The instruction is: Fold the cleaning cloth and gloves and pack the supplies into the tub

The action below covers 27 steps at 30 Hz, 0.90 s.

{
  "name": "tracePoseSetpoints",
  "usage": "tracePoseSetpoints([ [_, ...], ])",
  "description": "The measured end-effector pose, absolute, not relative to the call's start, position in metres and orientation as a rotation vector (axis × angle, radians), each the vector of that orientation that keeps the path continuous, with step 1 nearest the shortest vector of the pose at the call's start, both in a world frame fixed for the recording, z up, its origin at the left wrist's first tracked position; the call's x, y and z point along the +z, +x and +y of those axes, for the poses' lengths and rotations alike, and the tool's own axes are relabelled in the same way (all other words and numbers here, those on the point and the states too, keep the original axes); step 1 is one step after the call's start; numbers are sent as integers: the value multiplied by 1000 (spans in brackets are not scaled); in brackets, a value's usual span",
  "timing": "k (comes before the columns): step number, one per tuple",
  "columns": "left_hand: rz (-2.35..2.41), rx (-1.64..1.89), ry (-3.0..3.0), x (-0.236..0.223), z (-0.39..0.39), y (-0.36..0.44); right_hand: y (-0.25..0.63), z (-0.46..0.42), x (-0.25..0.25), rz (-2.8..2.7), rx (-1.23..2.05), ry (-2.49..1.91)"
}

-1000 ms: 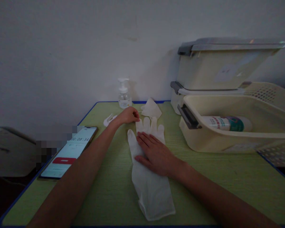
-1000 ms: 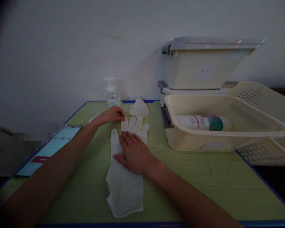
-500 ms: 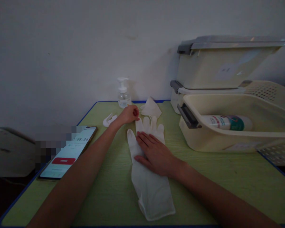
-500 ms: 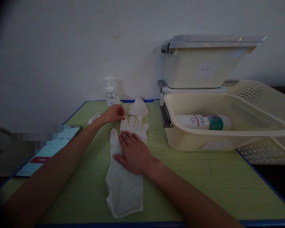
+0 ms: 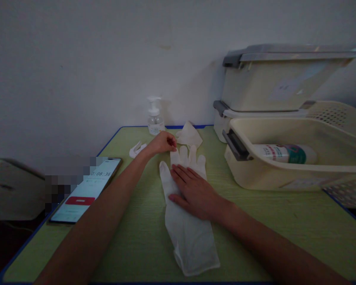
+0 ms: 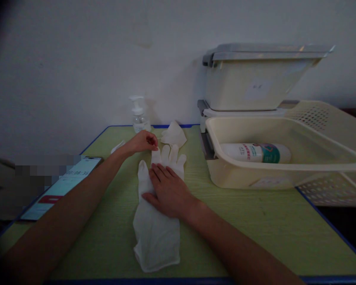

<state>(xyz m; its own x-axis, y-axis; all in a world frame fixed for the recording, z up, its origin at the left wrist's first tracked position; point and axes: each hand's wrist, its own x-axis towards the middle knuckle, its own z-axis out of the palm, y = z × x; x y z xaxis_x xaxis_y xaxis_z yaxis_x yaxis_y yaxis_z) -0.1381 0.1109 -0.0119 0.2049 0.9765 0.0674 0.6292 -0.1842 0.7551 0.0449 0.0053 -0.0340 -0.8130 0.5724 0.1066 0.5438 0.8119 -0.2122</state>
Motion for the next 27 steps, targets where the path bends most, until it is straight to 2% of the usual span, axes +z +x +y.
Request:
tracePoseSetpoints([
  [14,1556,642,2019,-2,110,-143,45,5,-36,-2815,242,-863],
  [27,1894,474,2458,-6,95,-132,43,5,-38,-2827,188,-863],
])
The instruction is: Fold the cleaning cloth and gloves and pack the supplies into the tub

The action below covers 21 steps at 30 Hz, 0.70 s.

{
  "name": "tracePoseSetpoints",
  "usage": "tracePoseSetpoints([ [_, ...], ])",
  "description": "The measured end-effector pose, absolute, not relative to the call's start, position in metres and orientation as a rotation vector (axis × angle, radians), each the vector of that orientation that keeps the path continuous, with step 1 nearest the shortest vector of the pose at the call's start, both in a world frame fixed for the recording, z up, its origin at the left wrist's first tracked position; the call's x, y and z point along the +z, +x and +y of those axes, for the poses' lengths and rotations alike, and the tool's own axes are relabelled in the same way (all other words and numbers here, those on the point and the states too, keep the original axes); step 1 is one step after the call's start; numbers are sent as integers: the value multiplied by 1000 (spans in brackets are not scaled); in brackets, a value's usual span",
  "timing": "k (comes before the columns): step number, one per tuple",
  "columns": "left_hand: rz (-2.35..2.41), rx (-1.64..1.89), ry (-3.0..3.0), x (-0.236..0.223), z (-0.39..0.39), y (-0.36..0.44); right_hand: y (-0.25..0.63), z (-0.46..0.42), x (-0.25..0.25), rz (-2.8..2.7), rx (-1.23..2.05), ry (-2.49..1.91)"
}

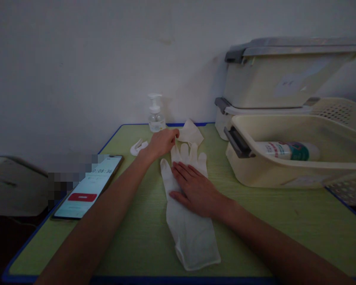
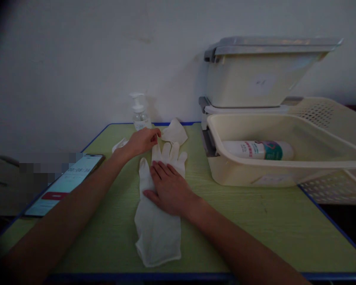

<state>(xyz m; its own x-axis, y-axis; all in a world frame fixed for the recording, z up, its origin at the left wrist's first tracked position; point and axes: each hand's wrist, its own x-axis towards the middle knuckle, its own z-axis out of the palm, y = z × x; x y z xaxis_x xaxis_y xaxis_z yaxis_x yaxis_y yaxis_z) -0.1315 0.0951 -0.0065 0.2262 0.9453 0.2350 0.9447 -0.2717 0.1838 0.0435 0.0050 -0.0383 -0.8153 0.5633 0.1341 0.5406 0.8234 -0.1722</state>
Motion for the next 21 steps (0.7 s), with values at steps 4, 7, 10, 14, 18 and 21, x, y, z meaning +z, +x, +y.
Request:
tracePoseSetpoints([
  [4,1961,398,2531,-8,91,-127,43,5,-39,-2826,174,-868],
  [7,1970,358,2576,-10,89,-124,43,4,-39,-2815,172,-877],
  [10,1961,348,2602,-11,87,-122,43,4,-39,-2812,171,-885],
  [14,1964,379,2576,-12,90,-123,44,4,-38,-2809,178,-878],
  [18,1919,423,2520,-15,96,-130,44,4,-38,-2806,199,-861],
  [21,1855,453,2495,-16,101,-134,45,4,-38,-2809,206,-875],
])
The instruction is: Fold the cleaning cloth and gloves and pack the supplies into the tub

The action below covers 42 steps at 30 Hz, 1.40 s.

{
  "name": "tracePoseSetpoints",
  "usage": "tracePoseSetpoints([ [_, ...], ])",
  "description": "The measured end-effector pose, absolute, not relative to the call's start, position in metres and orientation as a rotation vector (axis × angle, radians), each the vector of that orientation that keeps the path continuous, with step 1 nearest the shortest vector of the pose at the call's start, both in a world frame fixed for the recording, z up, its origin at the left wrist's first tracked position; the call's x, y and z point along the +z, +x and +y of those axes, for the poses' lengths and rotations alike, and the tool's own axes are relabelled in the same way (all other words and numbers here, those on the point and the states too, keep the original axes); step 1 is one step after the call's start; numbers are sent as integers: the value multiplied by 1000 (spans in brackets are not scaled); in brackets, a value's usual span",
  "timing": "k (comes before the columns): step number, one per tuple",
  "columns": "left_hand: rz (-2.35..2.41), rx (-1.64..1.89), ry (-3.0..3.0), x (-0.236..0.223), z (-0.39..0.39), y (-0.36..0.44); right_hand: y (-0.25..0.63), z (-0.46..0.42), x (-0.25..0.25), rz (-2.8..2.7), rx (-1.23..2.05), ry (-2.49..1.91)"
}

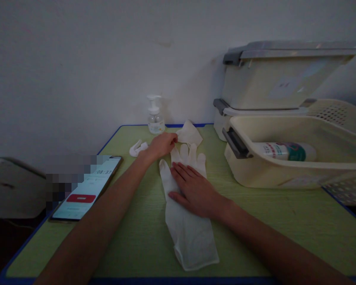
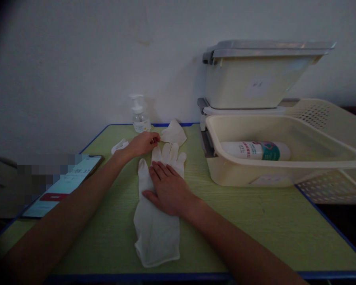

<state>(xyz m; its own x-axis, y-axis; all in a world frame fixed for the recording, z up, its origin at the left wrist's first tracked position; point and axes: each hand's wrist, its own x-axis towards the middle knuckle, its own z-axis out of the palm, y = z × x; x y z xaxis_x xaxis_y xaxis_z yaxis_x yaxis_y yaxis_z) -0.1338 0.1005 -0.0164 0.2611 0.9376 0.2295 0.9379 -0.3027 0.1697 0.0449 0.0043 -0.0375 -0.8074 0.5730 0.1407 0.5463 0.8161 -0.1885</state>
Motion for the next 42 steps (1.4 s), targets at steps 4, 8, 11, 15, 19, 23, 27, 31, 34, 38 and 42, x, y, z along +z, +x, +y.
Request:
tracePoseSetpoints([
  [4,-1856,-517,-2536,-17,105,-138,45,5,-37,-2811,217,-870],
  [8,-1867,-555,-2560,-19,108,-141,45,5,-38,-2806,228,-872],
  [11,-1877,-567,-2570,-19,108,-141,44,5,-38,-2798,235,-869],
  [15,-1888,-561,-2561,-16,106,-140,44,5,-38,-2798,239,-866],
  [19,-1890,-512,-2532,-14,103,-136,45,5,-39,-2799,208,-868],
  [23,-1885,-427,-2478,-14,99,-132,44,5,-39,-2808,182,-862],
  [27,-1866,-346,-2421,-14,95,-128,44,4,-39,-2815,157,-861],
  [31,-1835,-283,-2387,-16,92,-124,44,4,-41,-2827,144,-857],
  [34,-1829,-260,-2345,-17,90,-122,44,4,-41,-2832,143,-852],
  [38,-1837,-258,-2285,-18,87,-120,44,4,-40,-2845,144,-851],
  [42,-1858,-263,-2264,-20,88,-119,44,4,-39,-2849,141,-855],
])
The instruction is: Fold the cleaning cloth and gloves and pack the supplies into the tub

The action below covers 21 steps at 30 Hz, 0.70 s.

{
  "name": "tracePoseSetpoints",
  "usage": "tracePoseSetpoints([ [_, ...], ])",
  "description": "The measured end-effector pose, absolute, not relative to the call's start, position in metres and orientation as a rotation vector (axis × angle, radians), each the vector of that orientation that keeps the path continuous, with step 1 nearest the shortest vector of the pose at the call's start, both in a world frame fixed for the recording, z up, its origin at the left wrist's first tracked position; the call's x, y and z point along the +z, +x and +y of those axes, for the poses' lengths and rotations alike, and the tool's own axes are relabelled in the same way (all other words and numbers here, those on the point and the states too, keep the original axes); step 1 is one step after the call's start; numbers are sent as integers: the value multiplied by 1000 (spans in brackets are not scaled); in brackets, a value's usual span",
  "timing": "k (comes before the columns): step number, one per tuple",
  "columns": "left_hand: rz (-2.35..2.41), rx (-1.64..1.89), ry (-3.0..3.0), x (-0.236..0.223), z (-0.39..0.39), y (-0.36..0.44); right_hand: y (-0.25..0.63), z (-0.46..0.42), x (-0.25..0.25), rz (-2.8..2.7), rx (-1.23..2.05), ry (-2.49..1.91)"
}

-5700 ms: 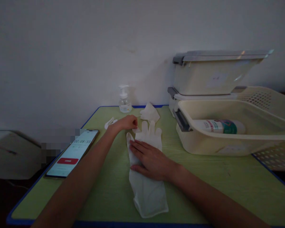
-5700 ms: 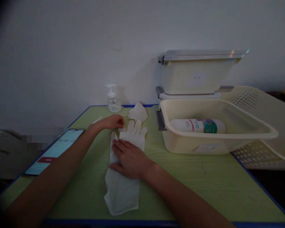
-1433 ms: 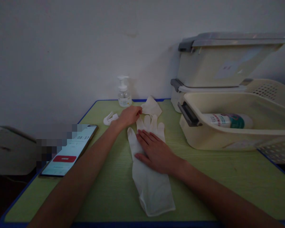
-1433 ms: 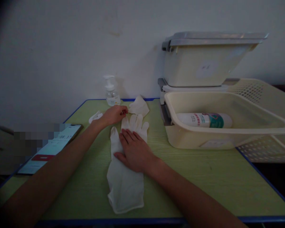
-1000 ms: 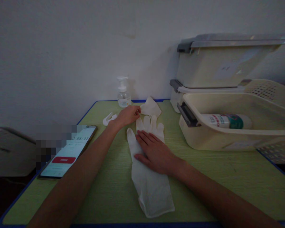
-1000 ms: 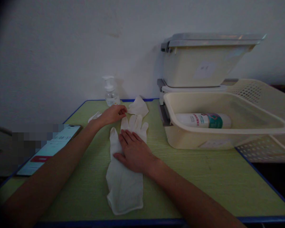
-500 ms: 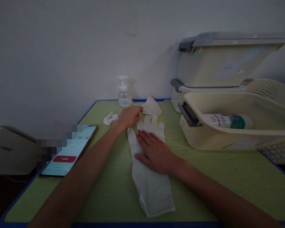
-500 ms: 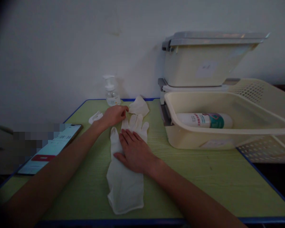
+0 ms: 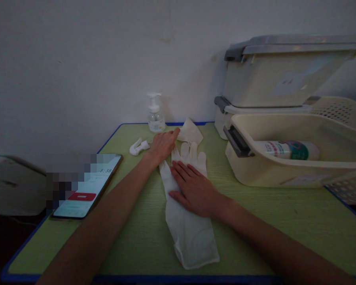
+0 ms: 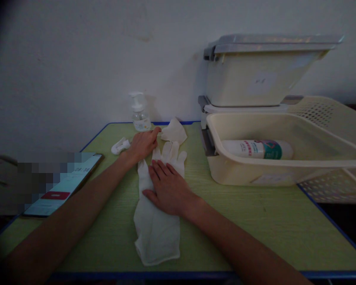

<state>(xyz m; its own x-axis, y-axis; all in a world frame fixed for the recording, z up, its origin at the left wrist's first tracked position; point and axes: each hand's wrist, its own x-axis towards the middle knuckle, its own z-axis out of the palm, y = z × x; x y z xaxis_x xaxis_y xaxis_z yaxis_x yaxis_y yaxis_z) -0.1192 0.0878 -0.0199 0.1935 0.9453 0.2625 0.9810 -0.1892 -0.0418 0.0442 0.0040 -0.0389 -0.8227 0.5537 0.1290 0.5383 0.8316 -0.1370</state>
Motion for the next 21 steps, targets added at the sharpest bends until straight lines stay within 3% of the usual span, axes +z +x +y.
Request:
tracePoseSetpoints([
  [21,-1742,-584,-2652,-18,104,-121,44,6,-39,-2820,228,-848],
])
